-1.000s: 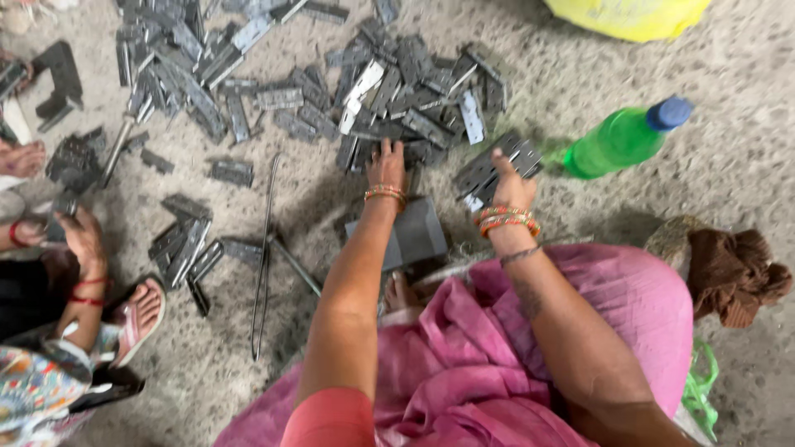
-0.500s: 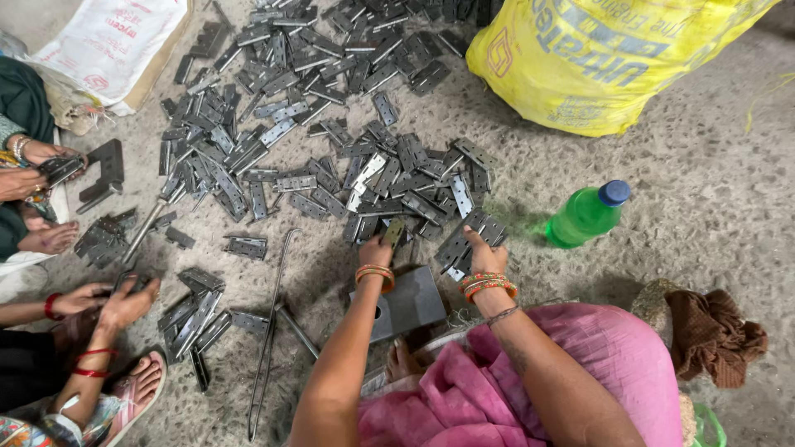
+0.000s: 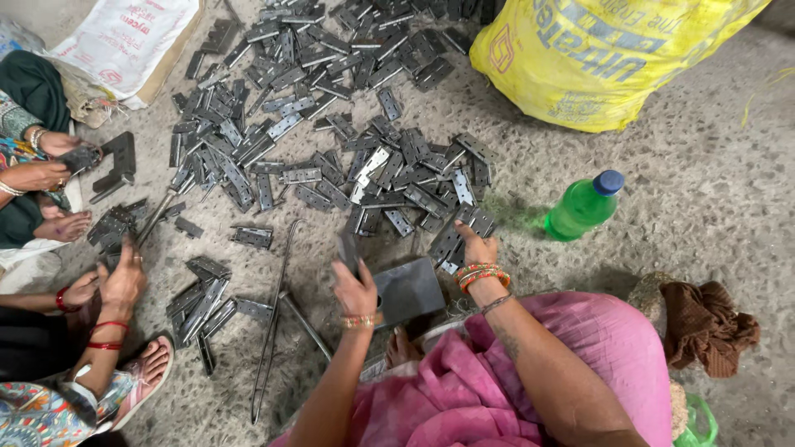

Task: The person sits on the floor and assembles small metal hinge components by inserting pins and striking them with a metal rod. They repeatedly pick up hinge plates, align them on a metal block, insert pins, and tap them into place, then set the finished pieces aside.

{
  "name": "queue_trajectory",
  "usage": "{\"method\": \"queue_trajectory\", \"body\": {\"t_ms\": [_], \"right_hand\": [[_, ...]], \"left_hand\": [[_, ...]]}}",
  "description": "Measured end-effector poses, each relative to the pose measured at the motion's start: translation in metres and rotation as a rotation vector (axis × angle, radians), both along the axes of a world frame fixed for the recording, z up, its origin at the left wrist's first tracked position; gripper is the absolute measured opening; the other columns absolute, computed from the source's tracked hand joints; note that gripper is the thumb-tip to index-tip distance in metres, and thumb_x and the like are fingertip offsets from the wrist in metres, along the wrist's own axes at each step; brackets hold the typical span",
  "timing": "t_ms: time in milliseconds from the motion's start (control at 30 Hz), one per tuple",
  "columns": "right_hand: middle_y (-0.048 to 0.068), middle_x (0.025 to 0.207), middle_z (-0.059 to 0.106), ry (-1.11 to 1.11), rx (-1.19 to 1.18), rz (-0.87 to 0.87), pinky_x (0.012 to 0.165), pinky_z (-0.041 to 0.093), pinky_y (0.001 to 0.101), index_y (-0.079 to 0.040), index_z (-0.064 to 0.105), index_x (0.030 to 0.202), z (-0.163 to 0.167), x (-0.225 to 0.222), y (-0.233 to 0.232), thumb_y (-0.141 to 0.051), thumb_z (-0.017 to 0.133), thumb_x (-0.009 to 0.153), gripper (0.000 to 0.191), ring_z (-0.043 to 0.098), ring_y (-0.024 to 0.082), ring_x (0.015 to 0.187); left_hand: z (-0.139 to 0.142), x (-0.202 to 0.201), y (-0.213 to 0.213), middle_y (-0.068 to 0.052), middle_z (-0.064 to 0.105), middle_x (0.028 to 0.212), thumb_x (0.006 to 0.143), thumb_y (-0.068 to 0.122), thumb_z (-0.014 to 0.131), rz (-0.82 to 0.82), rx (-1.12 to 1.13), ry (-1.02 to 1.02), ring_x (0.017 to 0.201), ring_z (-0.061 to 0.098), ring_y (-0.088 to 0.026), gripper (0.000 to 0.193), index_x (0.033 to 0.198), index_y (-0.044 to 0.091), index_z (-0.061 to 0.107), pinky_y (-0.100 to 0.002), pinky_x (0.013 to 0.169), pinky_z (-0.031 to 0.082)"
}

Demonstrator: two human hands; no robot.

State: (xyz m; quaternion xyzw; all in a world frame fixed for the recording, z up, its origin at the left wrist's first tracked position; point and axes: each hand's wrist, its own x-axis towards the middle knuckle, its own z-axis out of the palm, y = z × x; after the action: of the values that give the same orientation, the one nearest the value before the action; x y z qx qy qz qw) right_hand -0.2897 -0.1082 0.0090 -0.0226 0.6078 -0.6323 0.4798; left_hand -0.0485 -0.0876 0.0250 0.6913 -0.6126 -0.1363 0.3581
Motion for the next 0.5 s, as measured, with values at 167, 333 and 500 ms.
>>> {"method": "queue_trajectory", "body": {"t_ms": [167,333,500], "right_hand": [[0.005,0.083,0.072,-0.024,0.020,0.047,0.060,0.054,0.0349,-0.002,0.071,0.096,0.000,0.001,0.004,-0.026,0.086,0.074,0.036,0.065,0.017,0.064],[0.005,0.088,0.072,0.108,0.095,0.072,0.066,0.055,0.0331,0.003,0.065,0.106,-0.006,-0.001,0.001,-0.029,0.094,0.076,0.053,0.065,0.014,0.070],[0.006,0.091,0.073,-0.013,0.026,0.180,0.065,0.056,0.0364,-0.003,0.070,0.106,-0.001,-0.002,0.004,-0.037,0.089,0.074,0.051,0.068,0.018,0.071]], "left_hand": [[-0.046,0.014,0.021,-0.028,0.072,0.093,0.081,0.025,0.075,-0.142,0.497,-0.320,0.090,0.069,-0.050,0.042,0.114,0.003,0.061,-0.057,0.078,0.056],[-0.045,0.007,0.011,-0.030,0.071,0.094,0.081,0.031,0.074,-0.101,0.449,-0.165,0.095,0.069,-0.049,0.040,0.105,0.000,0.065,-0.055,0.084,0.055],[0.005,-0.026,0.010,-0.026,0.070,0.085,0.087,0.025,0.069,-0.132,0.168,0.053,0.081,0.069,-0.047,0.032,0.108,0.001,0.062,-0.056,0.072,0.054]]}}
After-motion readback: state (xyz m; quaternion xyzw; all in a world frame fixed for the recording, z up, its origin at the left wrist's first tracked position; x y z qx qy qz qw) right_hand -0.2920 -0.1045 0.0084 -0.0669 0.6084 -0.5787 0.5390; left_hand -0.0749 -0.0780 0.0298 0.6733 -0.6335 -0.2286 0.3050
